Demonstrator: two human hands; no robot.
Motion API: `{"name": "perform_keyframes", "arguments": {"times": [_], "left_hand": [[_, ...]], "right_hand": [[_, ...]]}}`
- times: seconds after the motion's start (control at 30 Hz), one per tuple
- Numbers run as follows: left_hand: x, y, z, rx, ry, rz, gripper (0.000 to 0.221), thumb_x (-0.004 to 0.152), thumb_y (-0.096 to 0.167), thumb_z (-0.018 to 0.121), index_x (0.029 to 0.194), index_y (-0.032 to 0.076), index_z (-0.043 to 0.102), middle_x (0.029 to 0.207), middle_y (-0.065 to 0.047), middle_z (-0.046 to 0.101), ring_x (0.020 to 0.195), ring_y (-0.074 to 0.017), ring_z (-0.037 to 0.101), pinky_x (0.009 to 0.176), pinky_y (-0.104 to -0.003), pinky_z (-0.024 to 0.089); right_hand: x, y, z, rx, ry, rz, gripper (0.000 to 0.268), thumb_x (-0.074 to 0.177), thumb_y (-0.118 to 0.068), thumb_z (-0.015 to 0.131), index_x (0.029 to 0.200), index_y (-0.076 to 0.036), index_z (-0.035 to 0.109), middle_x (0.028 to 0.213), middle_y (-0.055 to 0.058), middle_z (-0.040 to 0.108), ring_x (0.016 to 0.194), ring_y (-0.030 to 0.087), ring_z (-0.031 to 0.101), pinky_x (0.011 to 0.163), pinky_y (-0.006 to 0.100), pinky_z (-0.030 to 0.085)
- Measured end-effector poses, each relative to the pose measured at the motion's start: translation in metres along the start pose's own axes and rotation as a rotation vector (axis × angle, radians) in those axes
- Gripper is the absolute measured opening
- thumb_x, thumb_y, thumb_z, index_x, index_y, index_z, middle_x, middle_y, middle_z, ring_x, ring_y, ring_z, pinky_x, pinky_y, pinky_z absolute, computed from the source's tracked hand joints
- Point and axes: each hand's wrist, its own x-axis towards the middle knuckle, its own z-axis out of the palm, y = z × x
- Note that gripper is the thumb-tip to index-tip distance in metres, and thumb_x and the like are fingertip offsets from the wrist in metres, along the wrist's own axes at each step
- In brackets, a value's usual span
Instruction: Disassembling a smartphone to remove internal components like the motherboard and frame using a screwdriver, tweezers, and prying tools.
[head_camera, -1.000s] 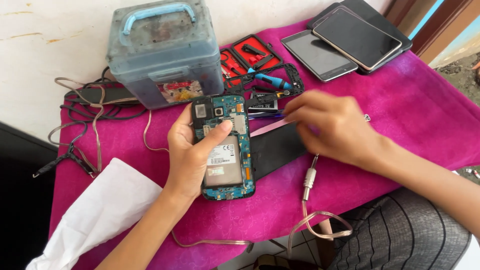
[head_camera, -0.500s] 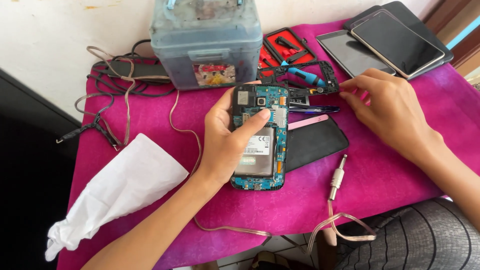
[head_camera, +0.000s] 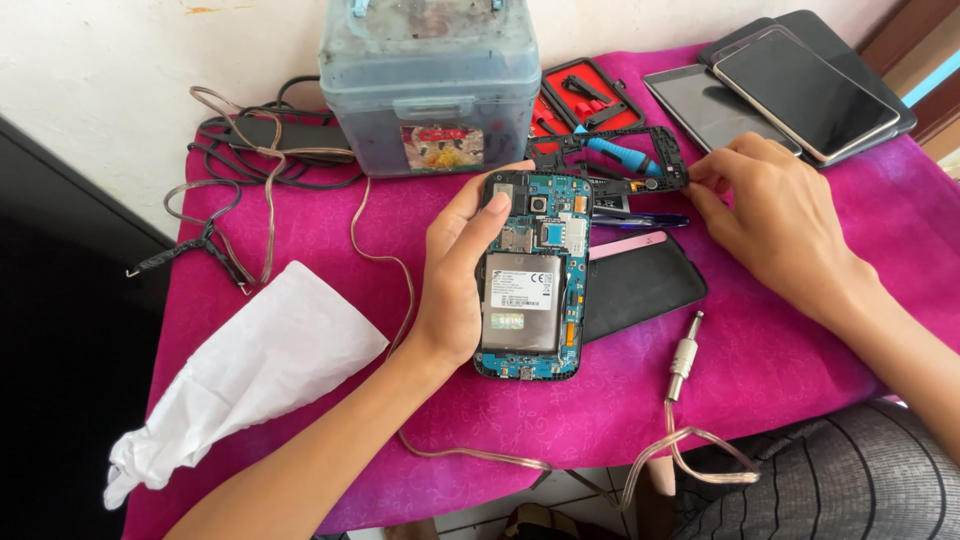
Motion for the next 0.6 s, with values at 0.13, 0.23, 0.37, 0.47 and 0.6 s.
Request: {"name": "perform_keyframes", "arguments": {"times": [0.13, 0.23, 0.37, 0.47, 0.6], "left_hand": [[-0.001, 0.004, 0.001, 0.072, 0.01, -0.004, 0.051, 0.097, 0.035, 0.055, 0.134, 0.0, 0.06, 0.107, -0.011, 0.072, 0.093, -0.0187, 0.07, 0.083, -0.032, 0.058], [-0.002, 0.005, 0.002, 0.089, 0.002, 0.005, 0.053, 0.098, 0.038, 0.051, 0.134, 0.0, 0.06, 0.107, -0.012, 0.073, 0.094, -0.0203, 0.07, 0.084, -0.034, 0.058], [-0.002, 0.005, 0.002, 0.091, -0.001, 0.01, 0.055, 0.099, 0.04, 0.05, 0.134, 0.0, 0.06, 0.108, -0.013, 0.073, 0.095, -0.0209, 0.071, 0.086, -0.034, 0.058], [-0.002, 0.006, 0.002, 0.095, -0.002, 0.015, 0.056, 0.098, 0.042, 0.052, 0.134, 0.0, 0.06, 0.108, -0.012, 0.072, 0.096, -0.02, 0.07, 0.087, -0.034, 0.058], [-0.002, 0.005, 0.002, 0.099, 0.004, 0.007, 0.055, 0.098, 0.041, 0.051, 0.133, 0.0, 0.061, 0.108, -0.013, 0.073, 0.097, -0.0202, 0.07, 0.088, -0.034, 0.057]], "right_hand": [[-0.002, -0.002, -0.003, -0.031, 0.025, -0.042, 0.012, 0.103, -0.014, 0.069, 0.111, -0.006, 0.072, 0.104, 0.011, 0.068, 0.089, 0.033, 0.068, 0.065, 0.048, 0.053], [0.0, -0.002, 0.0, -0.059, 0.009, -0.043, 0.018, 0.1, -0.019, 0.071, 0.113, -0.006, 0.073, 0.103, 0.011, 0.067, 0.093, 0.034, 0.067, 0.068, 0.049, 0.053], [0.0, -0.004, 0.001, -0.106, 0.04, -0.029, 0.019, 0.099, -0.019, 0.07, 0.115, -0.01, 0.075, 0.108, 0.007, 0.069, 0.097, 0.033, 0.068, 0.06, 0.051, 0.05], [-0.002, 0.003, 0.008, -0.248, 0.135, -0.121, 0.016, 0.109, -0.019, 0.066, 0.118, -0.01, 0.074, 0.107, 0.005, 0.068, 0.094, 0.028, 0.072, 0.052, 0.045, 0.049], [-0.004, 0.01, 0.006, -0.325, 0.252, -0.227, 0.01, 0.116, -0.019, 0.069, 0.118, -0.011, 0.074, 0.099, 0.006, 0.067, 0.081, 0.03, 0.069, 0.064, 0.043, 0.052]]}}
